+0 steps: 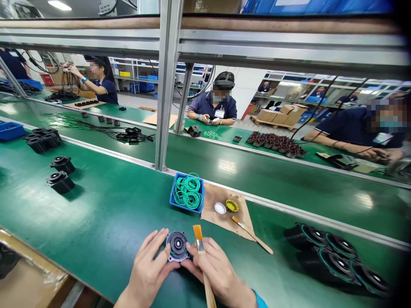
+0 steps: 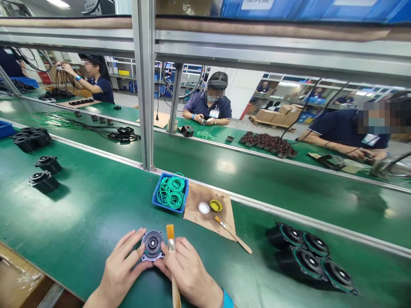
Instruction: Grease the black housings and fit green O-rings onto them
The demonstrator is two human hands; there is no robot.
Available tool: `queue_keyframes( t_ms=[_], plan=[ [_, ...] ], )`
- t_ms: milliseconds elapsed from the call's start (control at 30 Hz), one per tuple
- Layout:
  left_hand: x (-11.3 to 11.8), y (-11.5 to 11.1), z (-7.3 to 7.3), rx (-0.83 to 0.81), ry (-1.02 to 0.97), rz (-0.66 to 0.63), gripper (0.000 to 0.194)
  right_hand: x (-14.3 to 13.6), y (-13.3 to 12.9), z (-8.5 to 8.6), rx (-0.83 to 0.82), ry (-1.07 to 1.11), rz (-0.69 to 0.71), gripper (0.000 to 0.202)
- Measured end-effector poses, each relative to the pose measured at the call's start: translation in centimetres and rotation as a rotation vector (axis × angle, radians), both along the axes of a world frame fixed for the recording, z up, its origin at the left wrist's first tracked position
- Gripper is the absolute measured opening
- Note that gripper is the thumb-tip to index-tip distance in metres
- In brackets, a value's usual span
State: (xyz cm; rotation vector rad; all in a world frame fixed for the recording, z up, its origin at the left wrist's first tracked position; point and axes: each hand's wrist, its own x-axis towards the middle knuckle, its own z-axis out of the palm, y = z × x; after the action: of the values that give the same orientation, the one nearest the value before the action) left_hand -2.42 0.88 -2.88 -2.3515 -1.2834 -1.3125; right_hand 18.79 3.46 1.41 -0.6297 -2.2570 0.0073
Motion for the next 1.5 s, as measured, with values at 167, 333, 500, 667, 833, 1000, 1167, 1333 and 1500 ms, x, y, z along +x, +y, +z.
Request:
queue_keyframes(
  t_ms=[167,333,500,667,833,1000,1167,1333,1500],
  plan=[
    [1.3,-0.7,-0.3,0.088,0.004,0.039,0.017,-0.3,-0.6,-0.2,0.056,0.014,0.065,0.021],
    [1.8,-0.9,-0.1,0.103,0.022,0.055,0.021,-0.3,-0.5,-0.2,0.1,-0.039,0.102,0.026],
    [1.4,-0.8,-0.2,0.083,-0.007,0.033,0.022,0.1,-0.1,-0.6,0.048,-0.011,0.177,0.025],
    [1.2,-0.7,-0.4,-0.129,-0.147,0.03,0.007,1.3,-0.1,0.3,-0.6,0.389,0.07,0.018],
    [1.7,-0.9,-0.9,-0.249,-0.205,0.172,0.048,1.6,0.3,2.4,-0.935,0.56,-0.114,0.051],
    [1.7,-0.7,-1.5,-0.29,-0.115,0.16,0.061,0.9,0.5,3.0,-1.066,0.576,-0.171,0.052],
    [1.6,-0.5,-1.8,-0.292,-0.121,0.136,0.052,0.7,0.3,2.3,-1.327,0.572,-0.059,0.054],
    [1.7,-0.6,-1.7,-0.31,-0.109,0.137,0.052,0.4,0.4,1.6,-1.38,0.567,-0.054,0.056],
    [1.7,-0.5,-1.5,-0.306,-0.114,0.134,0.05,0.3,0.6,0.8,-1.277,0.493,-0.081,0.052]
  ],
)
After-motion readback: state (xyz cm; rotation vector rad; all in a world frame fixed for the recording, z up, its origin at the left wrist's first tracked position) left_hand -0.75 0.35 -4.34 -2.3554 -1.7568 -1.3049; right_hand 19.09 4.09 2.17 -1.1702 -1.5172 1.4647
